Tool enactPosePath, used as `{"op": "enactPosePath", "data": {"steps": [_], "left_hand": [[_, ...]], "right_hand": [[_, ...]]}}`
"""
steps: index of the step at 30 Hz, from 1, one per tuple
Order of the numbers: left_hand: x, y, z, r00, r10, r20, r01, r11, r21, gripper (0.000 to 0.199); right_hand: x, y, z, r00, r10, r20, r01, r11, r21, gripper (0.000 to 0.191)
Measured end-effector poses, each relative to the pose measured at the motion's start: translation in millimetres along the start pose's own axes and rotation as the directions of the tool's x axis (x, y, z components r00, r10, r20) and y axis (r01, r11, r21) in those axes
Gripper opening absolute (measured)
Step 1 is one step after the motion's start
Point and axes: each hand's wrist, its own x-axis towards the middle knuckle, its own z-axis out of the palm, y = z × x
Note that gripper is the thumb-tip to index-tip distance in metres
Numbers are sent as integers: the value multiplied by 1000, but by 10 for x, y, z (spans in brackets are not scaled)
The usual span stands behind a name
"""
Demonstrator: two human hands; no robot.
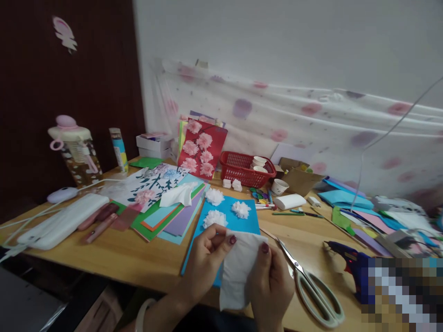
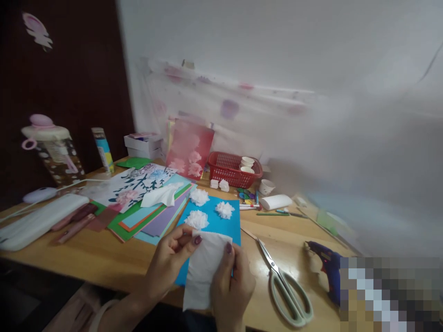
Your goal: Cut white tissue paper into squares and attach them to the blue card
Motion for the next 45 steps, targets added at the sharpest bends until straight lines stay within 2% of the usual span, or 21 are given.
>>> {"op": "enactPosePath", "data": {"steps": [6,8,11,14,20,24,27,29,32,34,36,40,42,45], "left_hand": [[11,67,-64,993,-63,102,66,997,-33,38],[54,125,-46,991,-44,128,38,998,45,39],[123,195,12,991,13,137,-44,973,227,24],[176,211,54,996,39,77,-61,948,311,19],[267,206,28,994,48,-99,-26,976,218,23],[328,257,33,991,78,-112,-50,972,229,23],[385,301,49,981,149,-120,-115,960,255,24],[429,327,49,971,189,-148,-144,951,272,26],[492,359,14,960,216,-176,-163,947,276,29],[524,373,-36,955,240,-174,-184,940,286,29],[544,381,-102,954,252,-162,-194,932,305,28],[560,393,-224,966,240,-100,-199,930,309,25],[564,404,-254,967,235,-96,-196,933,302,25],[565,400,-259,963,236,-130,-188,934,302,28]], "right_hand": [[-8,29,-29,994,31,103,-31,999,-9,34],[7,10,-28,991,16,130,-17,1000,1,33],[33,-47,-17,986,-37,165,32,999,32,31],[39,-98,-4,983,-22,181,11,998,62,32],[-35,-54,48,947,66,314,-107,988,115,32],[-71,-30,98,947,101,305,-138,985,101,36],[-88,-22,131,941,135,310,-176,978,108,38],[-108,-3,149,921,192,338,-246,961,125,40],[-144,38,166,850,308,427,-406,900,158,41],[-149,59,161,814,350,464,-469,867,168,41],[-123,72,138,826,338,451,-448,879,162,41],[-14,112,55,905,226,360,-275,957,92,42],[34,150,8,908,188,375,-234,969,82,42],[78,218,-58,881,175,440,-241,966,98,42]]}}
